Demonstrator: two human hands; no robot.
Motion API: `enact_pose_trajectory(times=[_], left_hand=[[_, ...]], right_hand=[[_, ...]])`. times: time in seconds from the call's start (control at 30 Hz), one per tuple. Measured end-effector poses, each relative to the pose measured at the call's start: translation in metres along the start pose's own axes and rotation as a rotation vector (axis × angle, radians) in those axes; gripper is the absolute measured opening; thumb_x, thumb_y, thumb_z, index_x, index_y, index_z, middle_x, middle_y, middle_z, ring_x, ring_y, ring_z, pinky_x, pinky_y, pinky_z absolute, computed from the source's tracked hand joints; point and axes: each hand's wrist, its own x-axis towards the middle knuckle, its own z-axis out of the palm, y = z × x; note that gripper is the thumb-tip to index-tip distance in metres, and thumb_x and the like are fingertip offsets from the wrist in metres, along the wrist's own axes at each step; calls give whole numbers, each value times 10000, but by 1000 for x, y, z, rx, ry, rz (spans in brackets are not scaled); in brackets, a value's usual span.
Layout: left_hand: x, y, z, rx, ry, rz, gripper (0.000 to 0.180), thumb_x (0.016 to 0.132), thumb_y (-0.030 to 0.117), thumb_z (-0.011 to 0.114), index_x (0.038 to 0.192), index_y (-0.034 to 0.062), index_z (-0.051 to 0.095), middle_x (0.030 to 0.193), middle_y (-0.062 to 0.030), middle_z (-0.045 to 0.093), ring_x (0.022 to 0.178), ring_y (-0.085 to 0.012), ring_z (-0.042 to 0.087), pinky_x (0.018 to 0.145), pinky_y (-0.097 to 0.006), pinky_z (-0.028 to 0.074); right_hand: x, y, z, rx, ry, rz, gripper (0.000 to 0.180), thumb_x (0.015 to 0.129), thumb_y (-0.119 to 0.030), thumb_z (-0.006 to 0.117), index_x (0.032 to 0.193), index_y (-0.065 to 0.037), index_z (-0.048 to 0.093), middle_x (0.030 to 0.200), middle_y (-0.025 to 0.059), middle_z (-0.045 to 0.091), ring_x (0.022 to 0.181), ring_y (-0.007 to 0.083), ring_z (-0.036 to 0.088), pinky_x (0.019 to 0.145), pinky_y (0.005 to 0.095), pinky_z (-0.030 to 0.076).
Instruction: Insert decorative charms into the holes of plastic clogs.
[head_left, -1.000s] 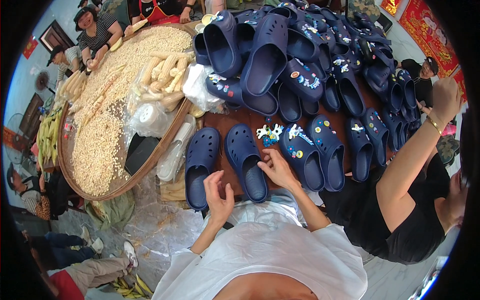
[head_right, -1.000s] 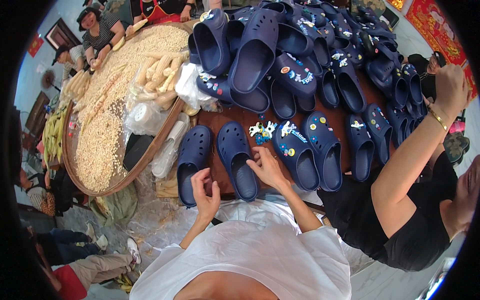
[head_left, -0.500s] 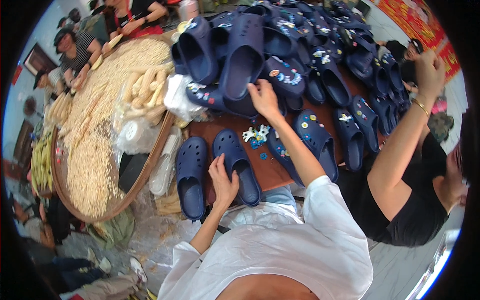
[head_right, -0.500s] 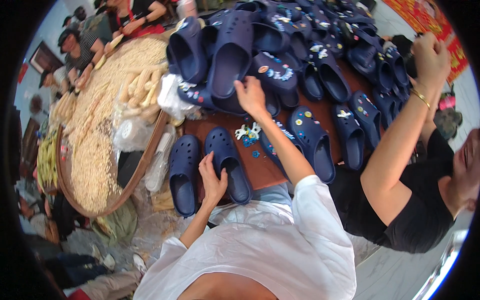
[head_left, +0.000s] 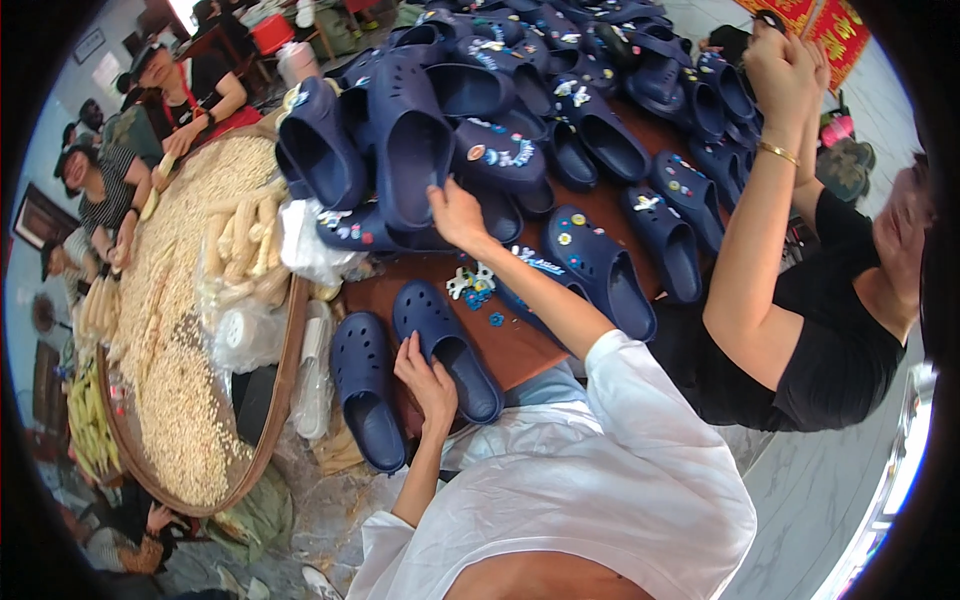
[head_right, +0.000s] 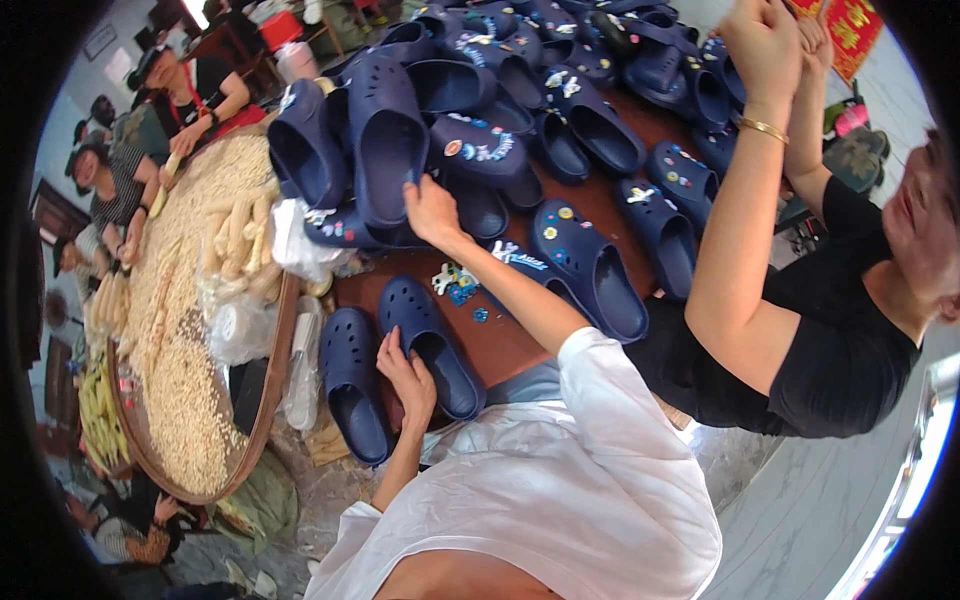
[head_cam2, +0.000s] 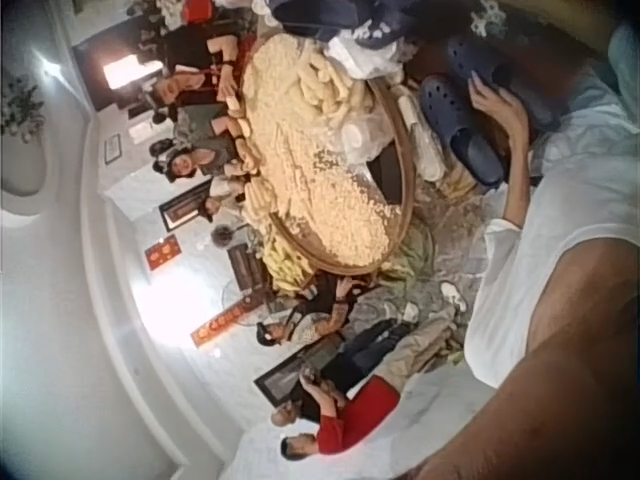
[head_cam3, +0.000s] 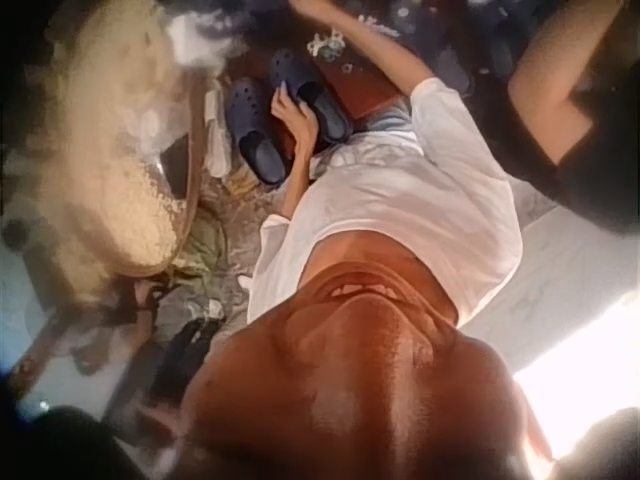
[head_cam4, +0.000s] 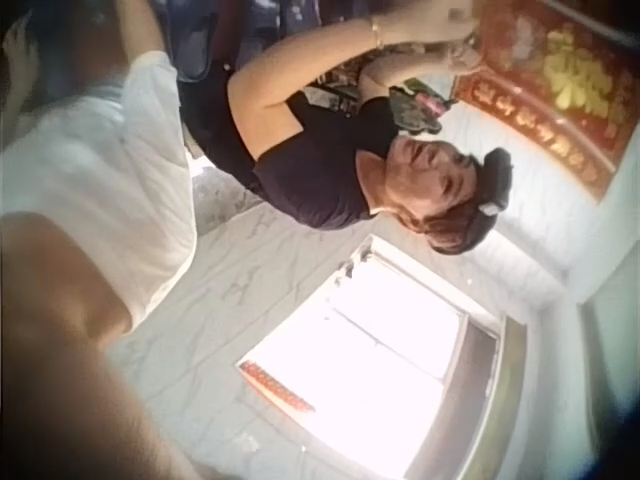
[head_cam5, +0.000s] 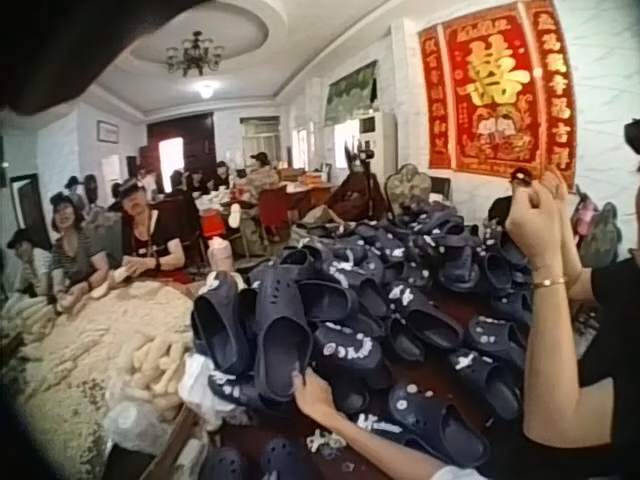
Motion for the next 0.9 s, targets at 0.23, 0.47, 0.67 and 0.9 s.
enact_pose_trajectory(times=[0.23, 0.47, 0.67, 0.9], left_hand=[[7, -9, -11, -70, 11, -23, 511, 917, -16, 484, 1426, -6, 431, 1389, -227, 432, 1283, -393, 392, 1096, -463, 306], [12, -5, -13, -104, 81, -24, 501, 918, -17, 475, 1417, 4, 453, 1372, -229, 449, 1268, -393, 408, 1093, -461, 308], [10, -1, -14, -103, 112, -40, 504, 912, -20, 487, 1415, 4, 461, 1365, -226, 453, 1265, -391, 410, 1086, -460, 314], [7, -8, -5, -92, 94, -45, 508, 913, -20, 497, 1419, 15, 461, 1363, -219, 452, 1261, -394, 412, 1084, -464, 317]], right_hand=[[-59, 10, -25, 146, -90, -64, 381, 1022, -311, 427, 1192, 11, 539, 988, 227, 651, 933, 411, 639, 853, 468, 479], [-125, 53, -62, 55, -120, -164, 430, 1043, -281, 416, 1325, 34, 494, 1242, 253, 594, 1150, 398, 590, 959, 432, 451], [-180, 58, -89, 111, -142, -47, 440, 1047, -282, 423, 1333, 46, 492, 1181, 263, 628, 1129, 396, 609, 942, 421, 461], [-221, 79, -115, -32, 0, -24, 407, 1048, -286, 411, 1224, 52, 555, 1027, 247, 646, 928, 381, 633, 835, 445, 467]])
